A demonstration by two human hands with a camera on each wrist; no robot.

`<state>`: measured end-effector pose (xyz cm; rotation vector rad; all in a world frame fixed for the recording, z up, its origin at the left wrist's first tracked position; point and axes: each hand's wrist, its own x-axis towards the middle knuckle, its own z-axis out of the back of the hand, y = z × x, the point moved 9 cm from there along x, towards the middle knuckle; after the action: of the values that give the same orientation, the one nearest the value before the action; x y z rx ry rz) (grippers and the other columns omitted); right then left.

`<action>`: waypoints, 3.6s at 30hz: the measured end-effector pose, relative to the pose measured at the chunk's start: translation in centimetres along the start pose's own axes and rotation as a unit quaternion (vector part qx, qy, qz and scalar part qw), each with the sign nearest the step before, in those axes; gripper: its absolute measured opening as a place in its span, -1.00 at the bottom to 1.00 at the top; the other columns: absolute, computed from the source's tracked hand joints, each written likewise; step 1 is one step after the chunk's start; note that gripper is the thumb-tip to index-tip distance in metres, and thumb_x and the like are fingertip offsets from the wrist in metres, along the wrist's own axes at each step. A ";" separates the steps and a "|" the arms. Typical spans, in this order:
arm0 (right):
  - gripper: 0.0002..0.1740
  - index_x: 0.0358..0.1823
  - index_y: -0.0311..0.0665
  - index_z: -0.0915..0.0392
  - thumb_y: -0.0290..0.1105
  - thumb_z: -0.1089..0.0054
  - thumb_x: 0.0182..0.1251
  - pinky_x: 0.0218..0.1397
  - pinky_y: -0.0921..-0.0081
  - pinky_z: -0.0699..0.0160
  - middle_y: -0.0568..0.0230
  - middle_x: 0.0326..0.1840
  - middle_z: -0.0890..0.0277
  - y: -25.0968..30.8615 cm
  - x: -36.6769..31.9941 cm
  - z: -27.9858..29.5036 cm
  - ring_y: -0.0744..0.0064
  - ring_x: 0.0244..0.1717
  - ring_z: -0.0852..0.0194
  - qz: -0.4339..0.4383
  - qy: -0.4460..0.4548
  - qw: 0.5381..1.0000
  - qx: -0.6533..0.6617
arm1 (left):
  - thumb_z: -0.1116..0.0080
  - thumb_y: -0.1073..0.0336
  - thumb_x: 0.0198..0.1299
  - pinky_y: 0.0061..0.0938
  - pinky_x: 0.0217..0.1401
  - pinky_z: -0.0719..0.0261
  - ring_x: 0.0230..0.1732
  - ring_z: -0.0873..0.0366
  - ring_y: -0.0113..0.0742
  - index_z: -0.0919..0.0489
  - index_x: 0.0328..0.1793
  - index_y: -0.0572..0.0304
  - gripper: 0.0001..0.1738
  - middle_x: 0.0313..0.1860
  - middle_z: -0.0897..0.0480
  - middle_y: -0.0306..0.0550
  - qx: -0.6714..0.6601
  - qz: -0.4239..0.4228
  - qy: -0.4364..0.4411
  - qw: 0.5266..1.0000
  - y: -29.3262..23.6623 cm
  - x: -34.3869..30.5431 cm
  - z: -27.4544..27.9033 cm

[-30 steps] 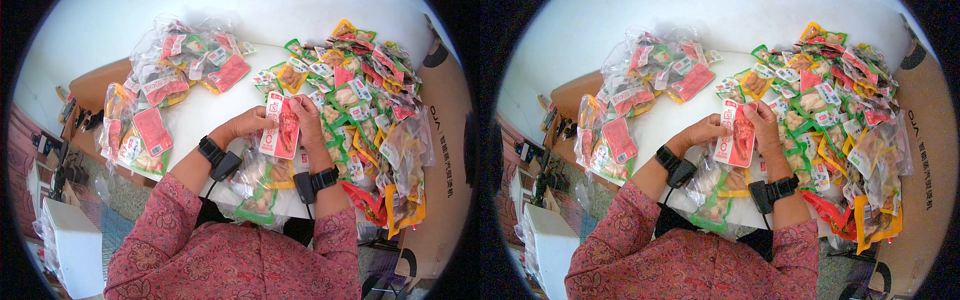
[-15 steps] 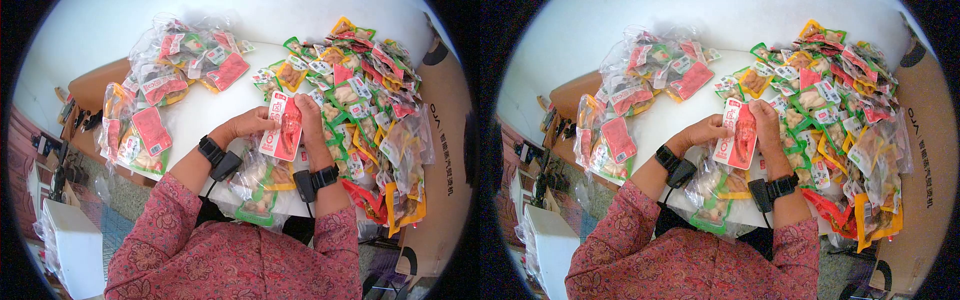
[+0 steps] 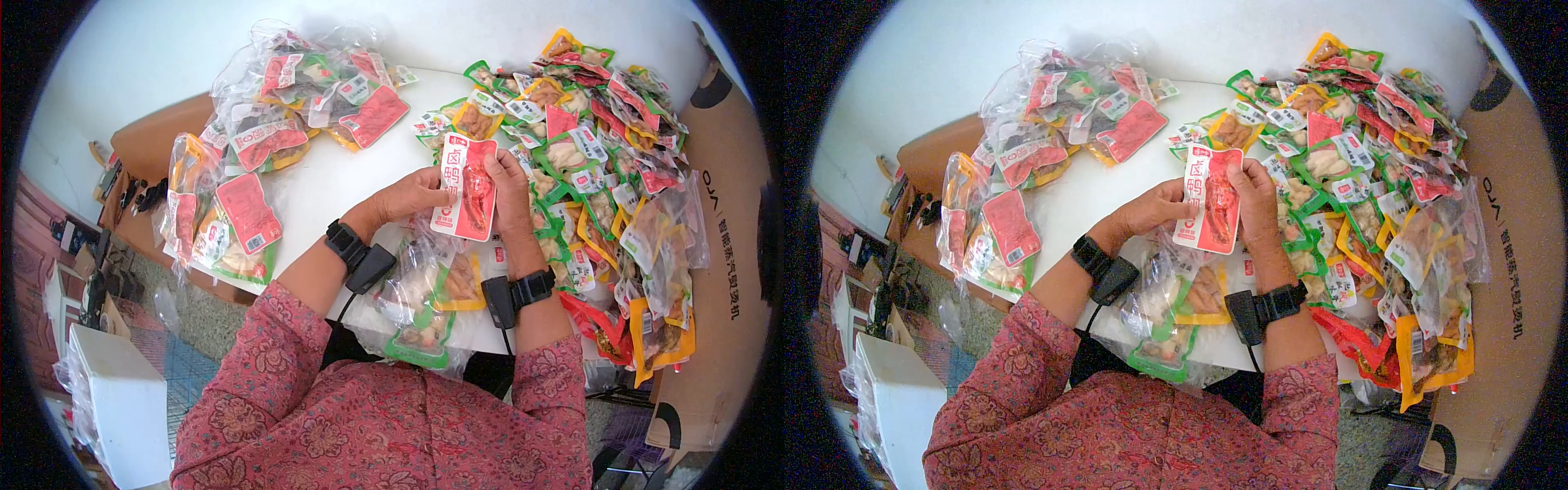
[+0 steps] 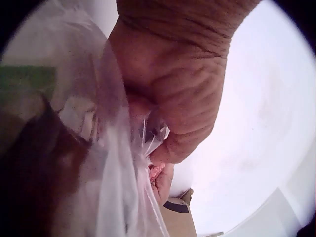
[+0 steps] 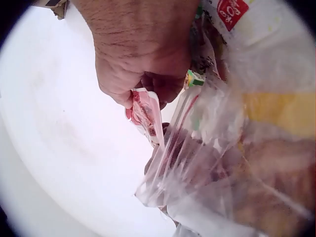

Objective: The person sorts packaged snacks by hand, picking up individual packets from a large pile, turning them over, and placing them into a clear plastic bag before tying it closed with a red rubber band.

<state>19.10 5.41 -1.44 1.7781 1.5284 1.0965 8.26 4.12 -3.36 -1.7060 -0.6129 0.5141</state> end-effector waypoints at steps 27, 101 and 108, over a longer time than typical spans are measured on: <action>-0.75 -0.09 -0.32 -0.33 -0.41 -0.03 0.23 -0.22 0.63 -0.45 0.31 -0.27 -0.45 0.5 -0.5 -1.2 0.61 -0.30 -0.41 0.002 0.025 0.997 -0.071 | -0.04 0.25 0.11 -0.58 -0.15 -0.49 -0.18 -0.49 -0.49 -0.37 0.10 0.28 -0.57 -0.14 -0.54 -0.17 0.004 0.022 -0.033 0.999 0.8 0.1 1.4; -0.74 -0.11 -0.31 -0.39 -0.32 0.03 0.24 -0.36 0.72 -0.30 0.38 -0.38 -0.43 1.1 -1.2 -2.9 0.66 -0.42 -0.35 -0.056 0.139 0.980 -0.134 | -0.12 0.10 0.13 -0.70 -0.44 -0.29 -0.48 -0.31 -0.65 -0.56 -0.17 0.08 -0.73 -0.44 -0.50 -0.40 0.309 -0.070 -0.234 0.919 -17.0 -11.0 1.1; -0.78 -0.13 -0.29 -0.42 -0.36 0.05 0.25 -0.39 0.71 -0.31 0.38 -0.41 -0.45 0.0 -1.1 -2.3 0.65 -0.47 -0.35 -0.086 0.121 0.970 -0.194 | -0.15 0.13 0.10 -0.58 -0.33 -0.40 -0.40 -0.41 -0.54 -0.57 -0.13 0.06 -0.73 -0.39 -0.54 -0.36 0.350 -0.057 -0.362 0.862 -21.3 -13.1 15.2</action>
<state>17.15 4.11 -0.53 1.2623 1.4485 1.4500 -14.04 10.60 14.47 -0.7413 -0.9071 1.1525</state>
